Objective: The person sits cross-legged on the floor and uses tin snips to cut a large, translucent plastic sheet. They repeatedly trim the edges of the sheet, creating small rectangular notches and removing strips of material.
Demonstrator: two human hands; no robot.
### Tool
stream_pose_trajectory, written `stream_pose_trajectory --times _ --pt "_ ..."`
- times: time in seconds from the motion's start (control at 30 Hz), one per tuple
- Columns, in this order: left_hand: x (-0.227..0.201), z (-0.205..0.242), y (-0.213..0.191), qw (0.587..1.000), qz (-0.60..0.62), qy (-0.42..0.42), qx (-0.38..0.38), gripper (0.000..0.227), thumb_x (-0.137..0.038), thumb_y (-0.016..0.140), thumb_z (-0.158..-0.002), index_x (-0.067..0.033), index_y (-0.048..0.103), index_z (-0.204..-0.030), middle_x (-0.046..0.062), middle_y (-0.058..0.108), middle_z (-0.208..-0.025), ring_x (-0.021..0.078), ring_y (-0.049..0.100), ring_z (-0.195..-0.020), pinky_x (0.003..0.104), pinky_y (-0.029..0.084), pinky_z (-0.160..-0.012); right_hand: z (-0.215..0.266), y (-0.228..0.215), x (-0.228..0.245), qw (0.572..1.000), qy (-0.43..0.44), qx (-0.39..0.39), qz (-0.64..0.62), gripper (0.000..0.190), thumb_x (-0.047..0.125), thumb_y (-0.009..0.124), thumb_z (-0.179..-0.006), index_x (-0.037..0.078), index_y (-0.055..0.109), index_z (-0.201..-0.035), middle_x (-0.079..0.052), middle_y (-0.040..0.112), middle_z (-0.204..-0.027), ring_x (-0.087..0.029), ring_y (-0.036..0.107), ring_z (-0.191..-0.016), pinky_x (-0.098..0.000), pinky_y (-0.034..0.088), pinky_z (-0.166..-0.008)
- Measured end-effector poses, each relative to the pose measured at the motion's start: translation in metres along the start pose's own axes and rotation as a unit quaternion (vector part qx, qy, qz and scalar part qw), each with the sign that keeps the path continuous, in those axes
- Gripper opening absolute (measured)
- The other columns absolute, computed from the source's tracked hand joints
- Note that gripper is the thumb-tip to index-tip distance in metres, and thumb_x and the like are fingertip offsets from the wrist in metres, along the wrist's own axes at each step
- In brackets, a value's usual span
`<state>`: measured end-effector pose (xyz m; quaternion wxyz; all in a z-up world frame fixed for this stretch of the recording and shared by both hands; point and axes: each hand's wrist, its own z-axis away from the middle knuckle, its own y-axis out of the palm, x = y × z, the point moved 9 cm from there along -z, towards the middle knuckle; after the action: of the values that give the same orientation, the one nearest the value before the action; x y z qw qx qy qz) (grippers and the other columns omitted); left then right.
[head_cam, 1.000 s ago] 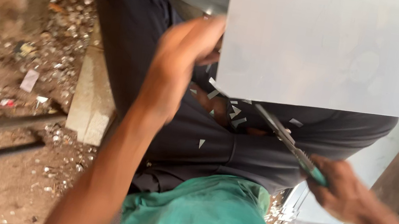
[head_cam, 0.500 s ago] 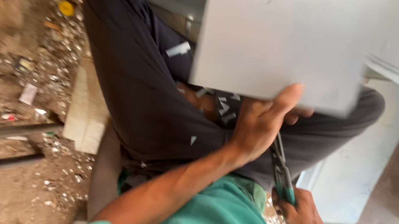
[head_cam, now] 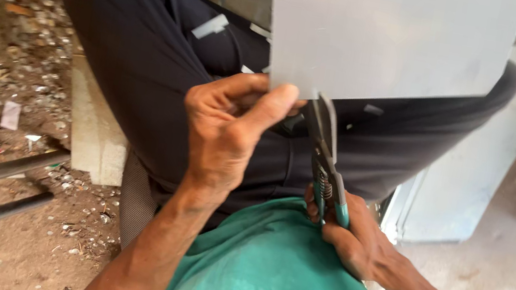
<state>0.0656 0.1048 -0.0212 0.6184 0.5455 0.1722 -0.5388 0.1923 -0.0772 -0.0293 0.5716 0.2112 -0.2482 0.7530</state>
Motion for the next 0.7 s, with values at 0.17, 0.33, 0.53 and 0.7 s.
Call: stream_pose_trajectory --times 0.17,0.33,0.53,0.7 --pt "0.016 -0.003 0.023 0.999 -0.007 -0.014 0.040 0.012 -0.003 0.073 -0.096 0.0036 0.076 -0.105 0.013 0.079 -0.095 0.0141 0.076 -0.084 0.025 0.064 -0.081 0.010 0.004 0.001 0.997 -0.040 -0.063 -0.016 0.034 0.011 0.051 -0.066 0.003 0.054 -0.099 -0.008 0.056 -0.080 -0.021 0.053 -0.074 -0.0355 0.046 -0.070" --pt "0.017 -0.003 0.029 0.998 -0.032 -0.007 0.051 0.010 -0.002 0.074 -0.097 0.0038 0.076 -0.105 0.014 0.079 -0.095 0.0165 0.078 -0.084 0.029 0.067 -0.082 0.016 0.011 -0.012 0.995 0.003 -0.095 -0.023 0.026 0.009 0.049 -0.070 0.002 0.056 -0.094 -0.009 0.054 -0.075 -0.021 0.052 -0.069 -0.0363 0.046 -0.066" --pt "0.015 -0.033 0.023 0.991 -0.104 0.068 0.053 0.035 -0.016 0.066 -0.110 -0.0012 0.056 -0.080 -0.001 0.052 -0.072 0.0053 0.043 -0.064 0.021 0.034 -0.059 0.007 0.005 -0.032 0.988 0.015 -0.154 -0.029 0.024 0.003 0.047 -0.064 0.002 0.061 -0.083 -0.007 0.056 -0.061 -0.021 0.052 -0.055 -0.0382 0.045 -0.054" --pt "0.007 -0.089 0.038 0.964 -0.152 0.220 0.005 0.052 -0.025 0.059 -0.113 -0.0074 0.034 -0.070 -0.005 0.033 -0.059 0.0051 0.027 -0.054 0.026 0.020 -0.054 0.011 0.003 -0.048 0.987 0.005 -0.160 -0.014 0.018 0.003 0.049 -0.072 0.002 0.063 -0.084 -0.009 0.054 -0.058 -0.022 0.052 -0.055 -0.0384 0.044 -0.054"
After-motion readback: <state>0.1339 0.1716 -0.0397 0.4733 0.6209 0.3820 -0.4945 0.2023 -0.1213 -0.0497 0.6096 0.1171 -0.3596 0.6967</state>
